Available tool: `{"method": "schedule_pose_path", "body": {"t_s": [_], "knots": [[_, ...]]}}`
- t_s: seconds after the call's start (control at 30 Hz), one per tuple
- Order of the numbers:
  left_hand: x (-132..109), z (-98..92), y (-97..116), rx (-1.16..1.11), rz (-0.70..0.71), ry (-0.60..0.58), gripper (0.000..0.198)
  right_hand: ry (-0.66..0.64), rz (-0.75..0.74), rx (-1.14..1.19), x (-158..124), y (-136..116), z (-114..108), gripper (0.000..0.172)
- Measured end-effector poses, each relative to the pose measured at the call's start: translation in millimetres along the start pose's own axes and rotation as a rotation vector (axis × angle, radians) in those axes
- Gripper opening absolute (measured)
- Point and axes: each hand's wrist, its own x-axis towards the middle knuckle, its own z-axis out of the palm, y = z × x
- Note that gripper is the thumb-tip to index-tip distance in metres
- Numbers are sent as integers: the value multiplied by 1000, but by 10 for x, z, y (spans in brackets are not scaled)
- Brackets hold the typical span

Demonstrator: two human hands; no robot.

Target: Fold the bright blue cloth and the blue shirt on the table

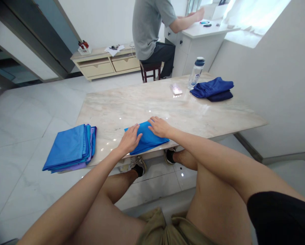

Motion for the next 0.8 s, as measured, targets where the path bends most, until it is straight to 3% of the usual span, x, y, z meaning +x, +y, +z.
{"method": "schedule_pose_path", "body": {"t_s": [0.1,0.2,0.37,0.57,0.73,0.8], "knots": [[47,239,-4,55,-41,11,68,85,-87,26,18,-148,340,64],[-3,375,1,91,-147,-26,69,123,-140,44,-28,-223,548,66],[-184,421,49,179,-174,-102,69,100,26,48,-156,-270,687,67],[-284,324,172,265,-193,-192,75,44,-20,69,-229,-107,698,68],[-260,34,354,268,-198,-341,76,11,297,61,-350,122,661,72],[-241,-159,459,243,-198,-402,70,-58,340,40,-337,224,538,72]]}}
